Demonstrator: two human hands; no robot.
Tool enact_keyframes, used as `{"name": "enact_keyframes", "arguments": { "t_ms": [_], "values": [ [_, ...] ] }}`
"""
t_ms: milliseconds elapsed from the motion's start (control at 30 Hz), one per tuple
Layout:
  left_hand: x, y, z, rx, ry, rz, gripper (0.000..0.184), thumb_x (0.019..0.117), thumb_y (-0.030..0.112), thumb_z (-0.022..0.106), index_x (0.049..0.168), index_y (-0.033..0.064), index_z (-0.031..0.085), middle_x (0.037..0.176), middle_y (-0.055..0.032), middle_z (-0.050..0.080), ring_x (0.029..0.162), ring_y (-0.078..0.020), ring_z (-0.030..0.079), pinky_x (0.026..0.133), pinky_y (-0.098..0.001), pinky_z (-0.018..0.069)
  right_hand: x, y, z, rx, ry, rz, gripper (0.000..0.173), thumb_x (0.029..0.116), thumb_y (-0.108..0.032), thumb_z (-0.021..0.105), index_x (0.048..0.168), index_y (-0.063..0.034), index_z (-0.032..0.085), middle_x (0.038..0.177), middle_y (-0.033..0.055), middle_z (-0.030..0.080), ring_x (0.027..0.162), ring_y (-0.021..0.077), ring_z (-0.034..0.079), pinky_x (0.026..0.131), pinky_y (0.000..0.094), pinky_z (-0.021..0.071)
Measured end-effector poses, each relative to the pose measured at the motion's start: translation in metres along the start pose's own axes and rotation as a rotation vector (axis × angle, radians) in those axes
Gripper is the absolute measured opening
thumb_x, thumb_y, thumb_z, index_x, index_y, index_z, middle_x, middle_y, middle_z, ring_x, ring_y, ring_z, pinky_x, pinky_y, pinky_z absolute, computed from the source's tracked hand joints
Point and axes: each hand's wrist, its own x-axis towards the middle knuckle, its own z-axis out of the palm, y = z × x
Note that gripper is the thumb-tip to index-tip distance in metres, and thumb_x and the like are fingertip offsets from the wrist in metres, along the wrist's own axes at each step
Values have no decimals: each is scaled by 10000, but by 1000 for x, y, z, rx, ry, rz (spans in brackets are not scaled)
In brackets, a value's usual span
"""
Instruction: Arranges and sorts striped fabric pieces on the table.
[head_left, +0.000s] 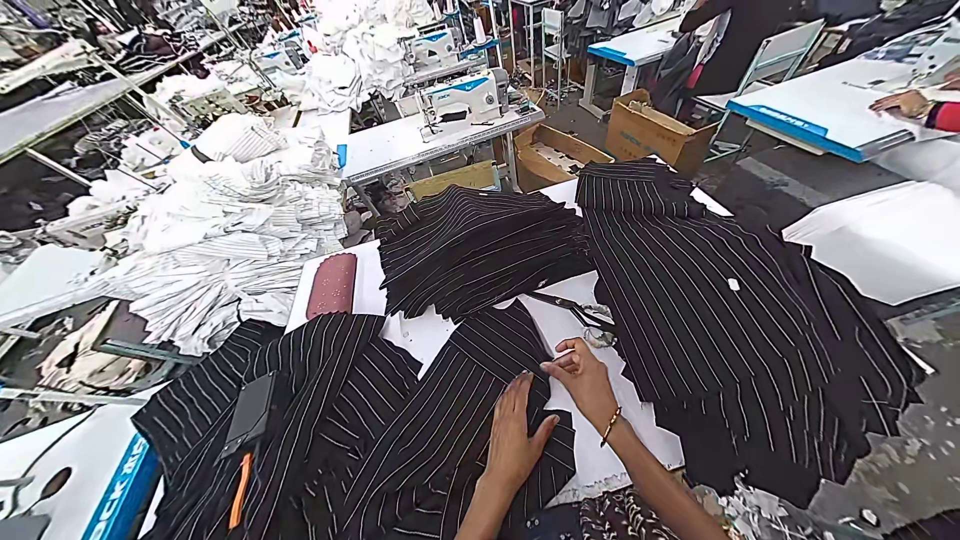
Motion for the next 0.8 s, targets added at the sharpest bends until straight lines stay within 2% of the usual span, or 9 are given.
{"name": "enact_keyframes", "arguments": {
  "t_ms": [67, 133, 200, 300, 367, 400, 567, 667, 800],
  "values": [
    [9, 11, -3, -52, 61, -24, 759, 859, 335, 775, 1409, -112, 506, 1396, -271, 590, 1302, -422, 576, 1111, -565, 434, -12, -18, 8, 149, -87, -14, 438, 855, -179, 827, 1171, 18, 596, 876, 66, 753, 748, 140, 723, 748, 321, 593],
    [21, 19, -16, -124, 144, -72, 557, 843, 81, 749, 1309, -157, 559, 1212, -306, 663, 1115, -430, 674, 995, -565, 525, -20, -28, 15, 270, -144, -48, 383, 857, -148, 813, 1139, -17, 588, 849, 16, 747, 717, 71, 710, 717, 247, 586],
    [34, 21, -35, -209, 242, -144, 306, 852, -51, 669, 1149, -124, 670, 986, -229, 721, 901, -319, 714, 856, -489, 574, -21, -31, 15, 351, -107, -100, 346, 902, -106, 756, 1188, -1, 592, 879, 25, 761, 748, 64, 722, 740, 235, 594],
    [44, 15, -63, -330, 339, -351, 204, 982, 134, 656, 893, -45, 696, 709, -60, 620, 657, -111, 573, 683, -330, 493, -12, -25, 6, 324, -12, -152, 398, 949, -106, 694, 1309, 15, 574, 1081, 84, 760, 921, 128, 747, 840, 281, 608],
    [45, 14, -75, -496, 336, -416, 341, 1040, 149, 554, 716, 54, 513, 600, 38, 435, 546, -37, 438, 576, -227, 391, -8, -20, 0, 252, -3, -196, 457, 953, -138, 681, 1364, 19, 559, 1213, 125, 718, 1042, 173, 729, 902, 310, 599],
    [44, 15, -79, -624, 319, -430, 359, 1063, 131, 487, 708, 87, 457, 603, 58, 416, 548, -25, 437, 584, -206, 399, -8, -18, 0, 224, -18, -223, 492, 953, -165, 682, 1389, 22, 550, 1260, 145, 698, 1093, 199, 715, 929, 331, 591],
    [32, 37, -87, -1155, 293, -449, 346, 1100, 108, 269, 903, 89, 553, 677, 43, 660, 647, -59, 670, 746, -254, 593, -18, -29, 11, 275, -266, -218, 775, 908, -299, 748, 1530, 9, 403, 1487, 178, 544, 1270, 230, 632, 1006, 356, 566],
    [20, 45, -84, -1121, 257, -405, 379, 1063, 98, 263, 819, 129, 551, 627, 81, 625, 620, -32, 642, 733, -235, 574, -29, -36, 27, 222, -281, -288, 728, 922, -202, 740, 1538, 11, 415, 1519, 208, 512, 1247, 274, 645, 1006, 384, 555],
    [0, 47, -83, -863, 298, -348, 286, 1006, 88, 312, 838, 102, 544, 625, 123, 564, 614, 15, 584, 721, -208, 540, -41, -37, 38, 106, -175, -419, 533, 953, -20, 548, 1480, 34, 501, 1402, 224, 617, 1077, 281, 726, 938, 378, 579]
  ]
}}
